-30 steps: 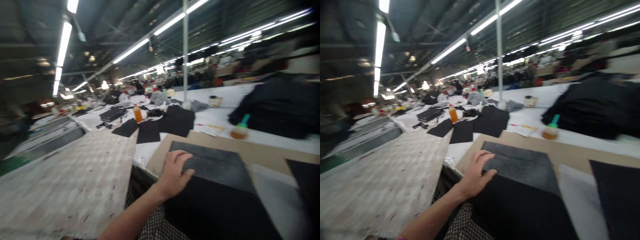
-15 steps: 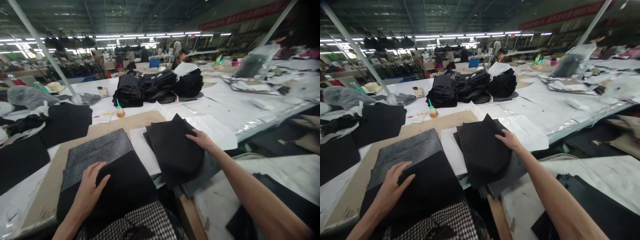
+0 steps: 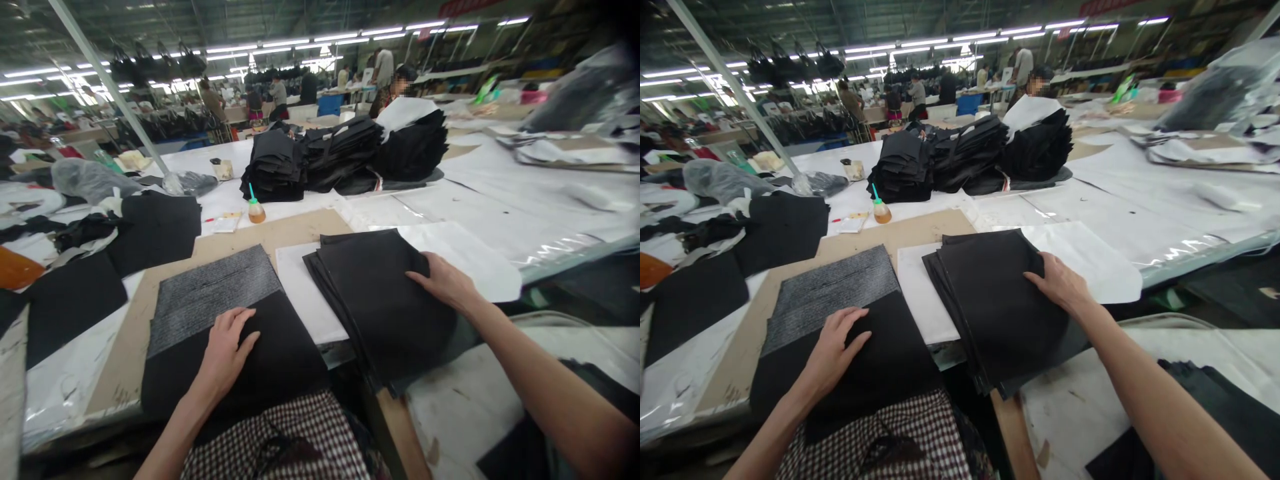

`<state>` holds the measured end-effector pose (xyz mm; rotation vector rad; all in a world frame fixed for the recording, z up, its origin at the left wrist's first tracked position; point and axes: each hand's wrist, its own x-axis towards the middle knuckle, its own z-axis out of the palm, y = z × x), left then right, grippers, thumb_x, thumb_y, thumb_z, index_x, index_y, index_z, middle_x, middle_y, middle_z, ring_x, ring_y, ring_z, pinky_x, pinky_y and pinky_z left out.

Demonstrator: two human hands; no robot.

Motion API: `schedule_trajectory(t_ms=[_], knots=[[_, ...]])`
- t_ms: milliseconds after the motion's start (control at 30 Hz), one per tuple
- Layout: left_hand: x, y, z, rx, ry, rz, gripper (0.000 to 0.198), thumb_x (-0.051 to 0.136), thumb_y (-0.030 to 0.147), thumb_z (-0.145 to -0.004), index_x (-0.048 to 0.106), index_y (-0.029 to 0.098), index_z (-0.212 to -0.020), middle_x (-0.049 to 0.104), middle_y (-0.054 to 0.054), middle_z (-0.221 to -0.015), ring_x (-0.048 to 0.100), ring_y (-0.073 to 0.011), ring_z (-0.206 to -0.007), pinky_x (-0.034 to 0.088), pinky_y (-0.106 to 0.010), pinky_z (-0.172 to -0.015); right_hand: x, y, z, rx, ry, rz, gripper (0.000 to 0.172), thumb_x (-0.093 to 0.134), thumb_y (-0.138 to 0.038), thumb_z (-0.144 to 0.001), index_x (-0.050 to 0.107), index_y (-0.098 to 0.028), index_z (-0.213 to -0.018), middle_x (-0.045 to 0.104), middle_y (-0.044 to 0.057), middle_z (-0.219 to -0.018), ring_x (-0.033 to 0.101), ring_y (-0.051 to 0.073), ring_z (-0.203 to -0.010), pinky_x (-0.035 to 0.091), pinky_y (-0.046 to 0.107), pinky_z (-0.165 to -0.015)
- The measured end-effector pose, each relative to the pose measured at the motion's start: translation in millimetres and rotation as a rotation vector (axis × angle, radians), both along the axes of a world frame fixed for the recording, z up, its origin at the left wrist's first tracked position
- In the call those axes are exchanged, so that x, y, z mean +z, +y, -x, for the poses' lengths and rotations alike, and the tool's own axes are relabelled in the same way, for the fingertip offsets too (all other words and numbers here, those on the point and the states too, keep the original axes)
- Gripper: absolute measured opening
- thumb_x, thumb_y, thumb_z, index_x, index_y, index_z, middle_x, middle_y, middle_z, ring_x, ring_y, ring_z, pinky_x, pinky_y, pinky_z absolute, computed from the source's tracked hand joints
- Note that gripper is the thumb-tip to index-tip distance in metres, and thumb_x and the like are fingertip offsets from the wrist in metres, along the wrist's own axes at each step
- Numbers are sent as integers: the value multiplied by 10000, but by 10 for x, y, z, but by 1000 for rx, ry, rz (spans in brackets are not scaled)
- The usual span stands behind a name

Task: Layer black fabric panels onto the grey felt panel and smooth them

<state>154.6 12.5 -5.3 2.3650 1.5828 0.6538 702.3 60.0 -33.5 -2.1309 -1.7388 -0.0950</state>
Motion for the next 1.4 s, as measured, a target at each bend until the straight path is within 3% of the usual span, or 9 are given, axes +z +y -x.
schedule_trajectory(t_ms=[100, 167, 300, 467, 667, 800, 1133, 1267, 1400], knots=[[-1, 124, -168, 22, 70, -79, 285, 535, 305, -968, 568, 269, -1249, 541, -69, -1287, 491, -265, -1203, 423, -477, -1025, 252, -100, 374, 11, -269, -164, 616, 573, -416, -930, 419, -127, -1451, 447, 272, -1401, 395, 440, -1287, 349, 546, -955], [-32, 201, -255, 53, 118, -129, 250, 542, 290, -966, 599, 259, -1208, 565, -78, -1264, 506, -273, -1181, 426, -476, -994, 403, -130, 682, 85, -266, -225, 527, 550, -336, -946, 452, -147, -1428, 440, 235, -1416, 364, 420, -1322, 324, 550, -1006], [-128, 301, -343, 116, 136, -191, 192, 563, 264, -955, 641, 244, -1129, 592, -89, -1236, 520, -282, -1162, 426, -469, -964, 466, -133, 1424, 409, 145, -145, 312, 520, -300, -961, 585, -202, -1250, 588, 118, -1206, 590, 248, -1070, 484, 377, -910], [-173, 365, -332, 126, 59, -157, 96, 610, 270, -931, 663, 251, -1008, 600, -61, -1221, 522, -269, -1156, 438, -452, -944, 326, -80, 2399, 714, 417, 43, 238, 504, -249, -973, 605, -221, -1186, 630, 57, -1128, 630, 171, -980, 510, 285, -875], [-163, 375, -269, 168, 113, -188, 244, 607, 318, -938, 619, 248, -1172, 579, -85, -1294, 506, -284, -1202, 429, -479, -988, 345, -27, 3142, 599, 106, 142, 363, 599, -373, -955, 576, -143, -1235, 627, 132, -1079, 617, 261, -1013, 506, 356, -875], [-168, 312, -203, 101, 189, -205, 280, 542, 301, -978, 598, 244, -1246, 593, -83, -1286, 512, -259, -1210, 414, -465, -1031, 350, -119, 3330, 447, 55, 199, 417, 671, -367, -906, 567, -120, -1226, 623, 164, -1079, 628, 295, -987, 509, 373, -822], [-146, -213, -75, -52, 256, -147, 378, 486, 296, -1001, 510, 227, -1373, 521, -92, -1430, 433, -282, -1344, 388, -494, -1084, 232, -618, 3153, 447, 542, 370, 461, 720, -293, -836, 538, -196, -1248, 667, 8, -866, 644, 189, -781, 484, 294, -718], [-168, -297, -126, -38, 165, -132, 428, 484, 279, -997, 439, 238, -1421, 487, -102, -1459, 401, -287, -1376, 370, -518, -1105, 309, -738, 3164, 455, 389, 194, 481, 695, -291, -855, 511, -194, -1289, 636, 83, -1055, 631, 250, -960, 531, 369, -817], [-50, -243, -123, 55, -45, -141, 546, 577, 317, -945, 373, 244, -1446, 316, -131, -1549, 313, -308, -1429, 351, -541, -1135, 279, -698, 3256, 510, 264, -12, 485, 632, -273, -899, 467, -194, -1348, 551, 149, -1252, 551, 302, -1154, 497, 469, -982]])
